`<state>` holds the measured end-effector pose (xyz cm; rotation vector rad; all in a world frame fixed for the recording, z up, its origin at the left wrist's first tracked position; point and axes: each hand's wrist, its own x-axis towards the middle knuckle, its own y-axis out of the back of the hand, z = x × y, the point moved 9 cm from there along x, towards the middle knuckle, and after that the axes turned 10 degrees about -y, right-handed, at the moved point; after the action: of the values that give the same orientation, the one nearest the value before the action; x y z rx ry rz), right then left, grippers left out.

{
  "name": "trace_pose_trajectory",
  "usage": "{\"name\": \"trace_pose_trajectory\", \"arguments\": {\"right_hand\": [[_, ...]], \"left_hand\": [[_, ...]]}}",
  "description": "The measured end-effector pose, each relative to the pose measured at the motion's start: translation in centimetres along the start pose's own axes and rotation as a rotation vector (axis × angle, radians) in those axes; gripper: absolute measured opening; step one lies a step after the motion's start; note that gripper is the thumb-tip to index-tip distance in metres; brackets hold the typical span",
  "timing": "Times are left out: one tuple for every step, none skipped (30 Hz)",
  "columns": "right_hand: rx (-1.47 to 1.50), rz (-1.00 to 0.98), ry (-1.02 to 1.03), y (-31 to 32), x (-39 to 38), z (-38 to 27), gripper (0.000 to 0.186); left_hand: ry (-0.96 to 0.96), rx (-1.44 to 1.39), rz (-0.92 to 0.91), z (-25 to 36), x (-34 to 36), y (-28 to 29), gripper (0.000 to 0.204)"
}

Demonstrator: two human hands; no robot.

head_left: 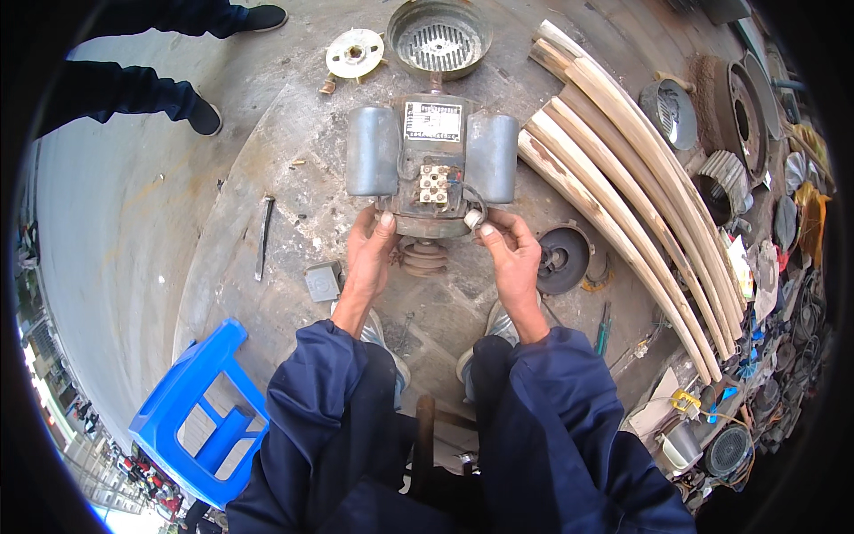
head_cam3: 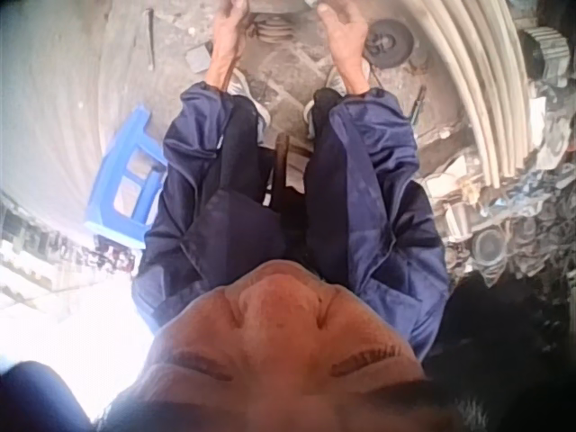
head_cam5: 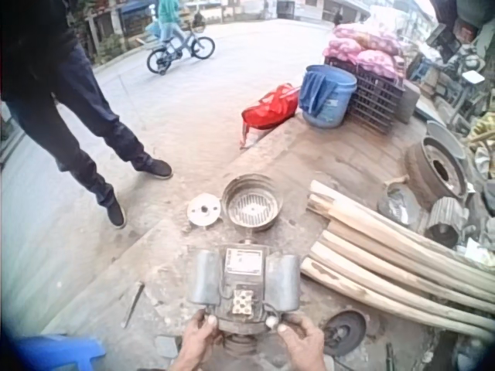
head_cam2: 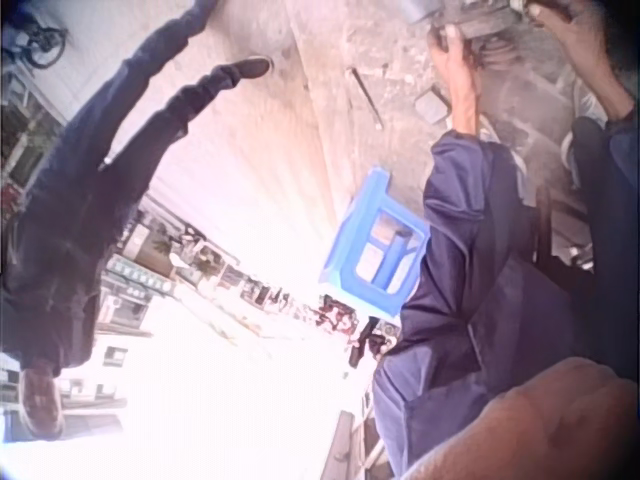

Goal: The person disassembles a small electric motor, removes the front housing and rotor, and uses a screwdriver to adjust internal components. They then reassemble the motor and test the shaft rotation.

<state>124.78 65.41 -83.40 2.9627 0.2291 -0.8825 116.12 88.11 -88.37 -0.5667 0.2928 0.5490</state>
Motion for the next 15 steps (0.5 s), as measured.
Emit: {"name": "trace_pose_trajectory", "arguments": {"right_hand": [[-0.05, 0.017, 0.049, -0.3, -0.5, -0.5, 0.04], [-0.101, 0.034, 0.097, -0.5, -0.9, -1.1, 0.045], [-0.289, 0.099, 0.158, -0.6, -1.2, -2.0, 0.054], [-0.34, 0.109, 0.181, -1.0, -1.3, -2.6, 0.053], [-0.391, 0.119, 0.202, -1.5, -1.4, -3.0, 0.052], [-0.442, 0.13, 0.224, -1.9, -1.4, -3.5, 0.051], [-0.414, 0.134, 0.203, -1.9, -1.3, -3.7, 0.051], [-0.386, 0.13, 0.203, -2.0, -1.1, -3.5, 0.05], [-0.36, 0.129, 0.202, -1.8, -1.0, -3.3, 0.051], [-0.333, 0.128, 0.2, -1.7, -0.9, -3.2, 0.051], [-0.322, 0.137, 0.198, -1.6, -1.0, -3.0, 0.05], [-0.292, 0.139, 0.187, -1.5, -1.0, -2.9, 0.05], [-0.26, 0.143, 0.176, -1.3, -0.9, -2.7, 0.05], [-0.228, 0.147, 0.166, -1.0, -0.8, -2.5, 0.051], [-0.187, 0.123, 0.128, -0.9, -0.7, -2.2, 0.052]], "left_hand": [[-0.01, -0.01, -0.008, 0.2, 0.0, -0.1, 0.06], [-0.009, -0.015, -0.009, 0.2, 0.1, -0.2, 0.06], [-0.006, -0.017, -0.012, 0.4, 0.1, -0.3, 0.059], [-0.003, -0.018, -0.015, 0.5, 0.0, -0.5, 0.059], [-0.011, -0.015, -0.022, 0.7, 0.0, -0.6, 0.056], [-0.014, -0.016, -0.025, 0.6, 0.1, -0.4, 0.056], [-0.017, -0.017, -0.028, 0.6, 0.1, -0.2, 0.056], [-0.02, -0.017, -0.032, 0.5, 0.2, 0.0, 0.055], [-0.018, -0.02, -0.043, 0.5, 0.2, -0.1, 0.052], [-0.008, -0.032, -0.028, 0.4, 0.2, 0.0, 0.057], [0.002, -0.042, -0.013, 0.3, 0.2, 0.1, 0.062], [0.016, -0.054, -0.003, 0.0, 0.2, 0.2, 0.067], [0.021, -0.075, -0.016, -0.3, 0.3, 0.3, 0.06], [0.021, -0.09, -0.021, -0.6, 0.4, 0.4, 0.057], [0.016, -0.101, -0.024, -0.6, 0.5, 0.5, 0.055]]}}
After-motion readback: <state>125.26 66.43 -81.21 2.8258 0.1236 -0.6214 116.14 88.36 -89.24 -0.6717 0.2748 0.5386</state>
